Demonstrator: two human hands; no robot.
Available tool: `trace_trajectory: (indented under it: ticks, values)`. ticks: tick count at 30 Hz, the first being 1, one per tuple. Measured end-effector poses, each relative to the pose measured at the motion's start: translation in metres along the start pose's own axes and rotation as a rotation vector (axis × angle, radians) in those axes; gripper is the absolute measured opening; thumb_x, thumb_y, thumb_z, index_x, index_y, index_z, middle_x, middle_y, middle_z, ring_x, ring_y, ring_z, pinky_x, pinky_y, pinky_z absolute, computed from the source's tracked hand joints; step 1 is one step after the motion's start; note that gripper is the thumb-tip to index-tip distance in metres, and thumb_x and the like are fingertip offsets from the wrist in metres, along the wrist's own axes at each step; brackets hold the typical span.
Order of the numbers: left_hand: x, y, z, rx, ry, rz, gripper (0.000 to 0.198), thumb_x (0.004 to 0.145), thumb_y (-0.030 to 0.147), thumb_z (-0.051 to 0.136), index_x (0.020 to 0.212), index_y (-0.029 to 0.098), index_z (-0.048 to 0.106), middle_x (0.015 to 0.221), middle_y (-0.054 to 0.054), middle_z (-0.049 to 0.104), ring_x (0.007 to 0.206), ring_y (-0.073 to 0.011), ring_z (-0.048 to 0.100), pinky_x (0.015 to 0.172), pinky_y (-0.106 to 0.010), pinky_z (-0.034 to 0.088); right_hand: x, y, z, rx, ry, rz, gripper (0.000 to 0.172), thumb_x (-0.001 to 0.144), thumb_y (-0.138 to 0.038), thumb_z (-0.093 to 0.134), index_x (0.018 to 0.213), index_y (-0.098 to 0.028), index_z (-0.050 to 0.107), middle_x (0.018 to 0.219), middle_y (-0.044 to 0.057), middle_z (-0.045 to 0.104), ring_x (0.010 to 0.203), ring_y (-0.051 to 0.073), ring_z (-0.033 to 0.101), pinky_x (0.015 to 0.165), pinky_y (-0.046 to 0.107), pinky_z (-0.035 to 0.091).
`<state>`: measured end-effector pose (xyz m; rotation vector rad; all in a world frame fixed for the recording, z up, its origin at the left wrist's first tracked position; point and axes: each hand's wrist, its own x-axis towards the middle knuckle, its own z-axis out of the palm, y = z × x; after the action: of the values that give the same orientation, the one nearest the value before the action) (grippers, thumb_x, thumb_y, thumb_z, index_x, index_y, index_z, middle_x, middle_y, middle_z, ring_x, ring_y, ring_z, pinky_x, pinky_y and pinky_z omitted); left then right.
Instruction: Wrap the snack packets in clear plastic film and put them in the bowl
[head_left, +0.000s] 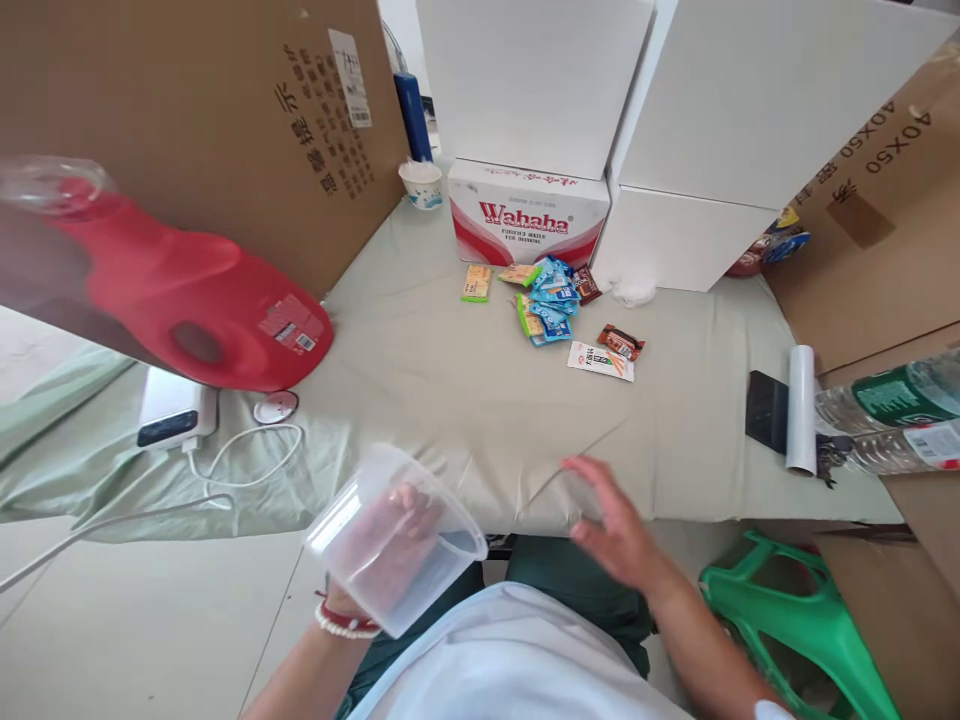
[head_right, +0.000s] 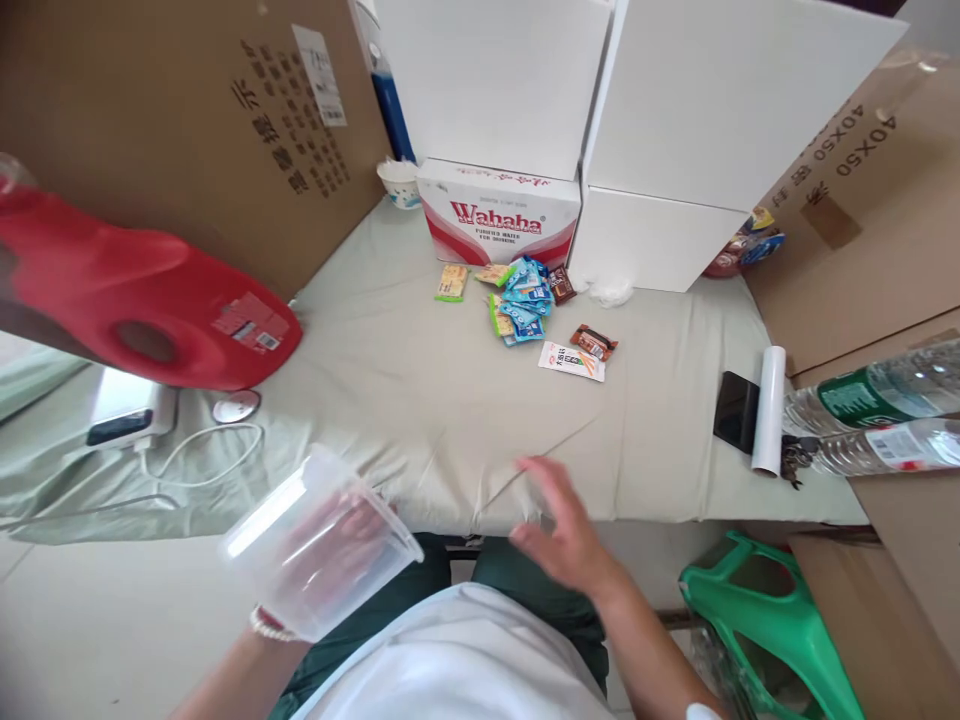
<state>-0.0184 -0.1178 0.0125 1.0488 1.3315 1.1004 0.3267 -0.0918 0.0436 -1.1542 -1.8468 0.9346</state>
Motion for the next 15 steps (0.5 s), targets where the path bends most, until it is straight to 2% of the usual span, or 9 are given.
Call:
trace_trajectory:
  ticks: [1, 3, 5, 6, 8, 10, 12, 13, 15]
  values:
    - [0.002, 0.003, 0.010, -0.155, -0.036, -0.106, 0.046, 0.095, 0.070, 0.042, 0.086, 0.042, 0.077, 0.061, -0.003, 0.057, 0.055, -0.0217, 0.057, 0.046, -0.041, 0.049, 0.003, -0.017, 0.021, 0.055, -0.112, -0.029, 0.074, 0.090, -0.063, 0.070, 0.155, -0.038, 0.047, 0.149, 0.007, 0.060, 0.139, 0.036, 0.057, 0.115, 0.056, 0.051]
    - [0.009, 0.008, 0.033, -0.430, -0.120, -0.254, 0.041, 0.091, 0.069, 0.053, 0.084, 0.035, 0.076, 0.067, -0.003, 0.059, 0.063, -0.0220, 0.060, 0.057, -0.043, 0.056, 0.010, -0.045, 0.052, 0.152, -0.205, -0.055, 0.065, 0.097, -0.053, 0.066, 0.155, -0.033, 0.044, 0.140, 0.008, 0.065, 0.137, 0.031, 0.060, 0.116, 0.049, 0.051]
    - [0.015, 0.013, 0.051, -0.509, -0.152, -0.275, 0.041, 0.087, 0.068, 0.061, 0.097, 0.031, 0.076, 0.082, -0.006, 0.067, 0.077, -0.0267, 0.067, 0.071, -0.049, 0.060, 0.016, -0.060, 0.060, 0.242, -0.182, -0.055, 0.043, 0.104, -0.044, 0.057, 0.145, -0.039, 0.049, 0.124, 0.003, 0.072, 0.119, 0.025, 0.070, 0.105, 0.044, 0.058]
    - [0.018, 0.015, 0.057, -0.459, -0.129, -0.244, 0.043, 0.087, 0.067, 0.062, 0.105, 0.030, 0.076, 0.093, -0.007, 0.071, 0.085, -0.0295, 0.069, 0.076, -0.050, 0.060, 0.020, -0.063, 0.054, 0.251, -0.163, -0.057, 0.035, 0.105, -0.042, 0.055, 0.139, -0.042, 0.051, 0.119, 0.000, 0.073, 0.112, 0.024, 0.072, 0.100, 0.044, 0.060]
    - [0.022, 0.018, 0.057, -0.193, -0.022, -0.087, 0.043, 0.091, 0.062, 0.062, 0.117, 0.029, 0.072, 0.114, -0.009, 0.072, 0.098, -0.0325, 0.070, 0.081, -0.050, 0.060, 0.030, -0.062, 0.023, 0.137, -0.130, -0.070, 0.027, 0.104, -0.039, 0.054, 0.129, -0.047, 0.056, 0.118, -0.003, 0.071, 0.111, 0.025, 0.072, 0.099, 0.046, 0.061]
    - [0.027, 0.019, 0.046, 0.204, 0.108, 0.169, 0.036, 0.095, 0.051, 0.062, 0.121, 0.028, 0.070, 0.123, -0.011, 0.069, 0.108, -0.0324, 0.069, 0.090, -0.050, 0.059, 0.045, -0.050, -0.026, -0.141, -0.061, -0.060, 0.025, 0.104, -0.034, 0.053, 0.125, -0.045, 0.061, 0.123, -0.002, 0.070, 0.122, 0.026, 0.067, 0.108, 0.049, 0.055]
    - [0.031, 0.014, 0.025, 0.585, 0.182, 0.413, 0.028, 0.097, 0.040, 0.060, 0.120, 0.027, 0.069, 0.125, -0.012, 0.069, 0.119, -0.0334, 0.066, 0.102, -0.053, 0.054, 0.066, -0.027, -0.081, -0.432, 0.056, -0.033, 0.025, 0.100, -0.031, 0.054, 0.122, -0.031, 0.067, 0.125, 0.007, 0.069, 0.124, 0.030, 0.063, 0.110, 0.051, 0.052]
    - [0.033, 0.009, 0.014, 0.736, 0.205, 0.496, 0.025, 0.098, 0.035, 0.059, 0.119, 0.027, 0.069, 0.126, -0.012, 0.069, 0.126, -0.0345, 0.064, 0.106, -0.055, 0.051, 0.079, -0.012, -0.107, -0.584, 0.111, -0.013, 0.024, 0.097, -0.028, 0.053, 0.113, -0.024, 0.070, 0.119, 0.011, 0.071, 0.124, 0.032, 0.062, 0.110, 0.053, 0.050]
    - [0.035, -0.002, -0.006, 0.949, 0.226, 0.566, 0.024, 0.099, 0.029, 0.056, 0.120, 0.026, 0.069, 0.130, -0.013, 0.069, 0.134, -0.0361, 0.060, 0.108, -0.056, 0.049, 0.108, 0.021, -0.153, -0.827, 0.214, 0.169, 0.027, 0.091, -0.016, 0.049, 0.102, -0.018, 0.074, 0.110, 0.013, 0.073, 0.123, 0.033, 0.060, 0.110, 0.054, 0.047]
